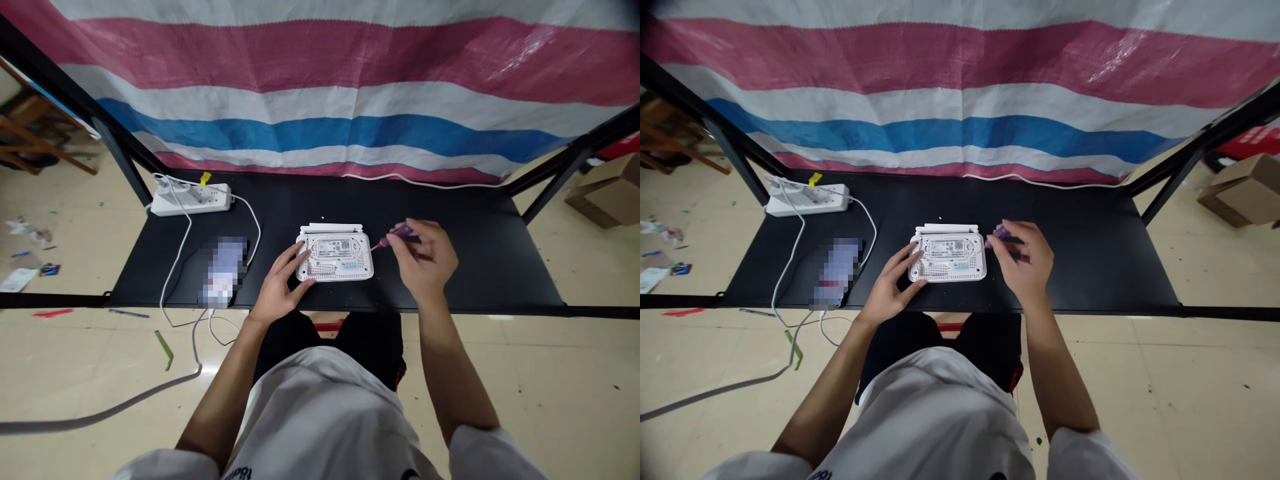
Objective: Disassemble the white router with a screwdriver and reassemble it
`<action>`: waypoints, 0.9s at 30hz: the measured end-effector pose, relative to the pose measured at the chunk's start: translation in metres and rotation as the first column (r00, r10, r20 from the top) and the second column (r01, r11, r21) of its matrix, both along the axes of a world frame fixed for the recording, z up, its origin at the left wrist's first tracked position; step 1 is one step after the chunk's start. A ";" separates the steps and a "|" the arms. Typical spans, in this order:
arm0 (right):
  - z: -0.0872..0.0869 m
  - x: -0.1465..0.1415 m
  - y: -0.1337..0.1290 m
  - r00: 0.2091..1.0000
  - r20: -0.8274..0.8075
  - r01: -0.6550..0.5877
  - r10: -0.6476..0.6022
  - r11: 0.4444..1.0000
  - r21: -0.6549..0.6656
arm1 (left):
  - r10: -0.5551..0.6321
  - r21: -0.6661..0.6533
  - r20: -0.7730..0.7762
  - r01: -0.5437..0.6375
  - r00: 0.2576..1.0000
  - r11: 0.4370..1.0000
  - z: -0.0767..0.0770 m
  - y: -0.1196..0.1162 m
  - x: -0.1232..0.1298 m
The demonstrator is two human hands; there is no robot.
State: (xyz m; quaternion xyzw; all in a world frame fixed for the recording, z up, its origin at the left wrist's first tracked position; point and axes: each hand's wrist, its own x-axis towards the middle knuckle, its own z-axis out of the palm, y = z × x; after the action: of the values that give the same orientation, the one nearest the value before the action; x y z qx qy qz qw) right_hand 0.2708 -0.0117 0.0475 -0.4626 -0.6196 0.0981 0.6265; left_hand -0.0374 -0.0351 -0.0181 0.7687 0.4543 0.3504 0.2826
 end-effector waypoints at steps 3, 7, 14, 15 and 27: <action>-0.002 0.003 -0.024 1.000 0.002 -0.026 0.026 0.999 -0.048 | -0.001 -0.006 0.003 0.001 1.000 1.000 0.000 0.000 0.000; -0.017 0.007 -0.035 0.998 0.028 -0.045 0.047 0.995 -0.091 | 0.004 -0.008 -0.004 -0.004 1.000 1.000 0.001 -0.001 0.001; -0.038 0.005 -0.030 0.976 0.201 0.079 -0.084 0.996 0.032 | 0.001 -0.001 -0.015 -0.001 1.000 1.000 0.001 0.000 0.000; -0.038 0.004 -0.031 0.975 0.205 0.082 -0.090 0.996 0.045 | 0.002 -0.001 -0.019 -0.002 1.000 1.000 0.001 0.000 0.000; -0.032 -0.006 -0.032 0.980 0.199 0.000 -0.003 1.000 0.015 | 0.003 0.006 -0.014 -0.003 1.000 1.000 0.001 0.000 0.000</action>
State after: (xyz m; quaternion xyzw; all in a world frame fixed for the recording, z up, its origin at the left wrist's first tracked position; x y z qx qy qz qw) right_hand 0.2652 -0.0437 0.0153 -0.4661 -0.6793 0.0462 0.5649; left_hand -0.0372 -0.0348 -0.0175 0.7713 0.4564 0.3469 0.2765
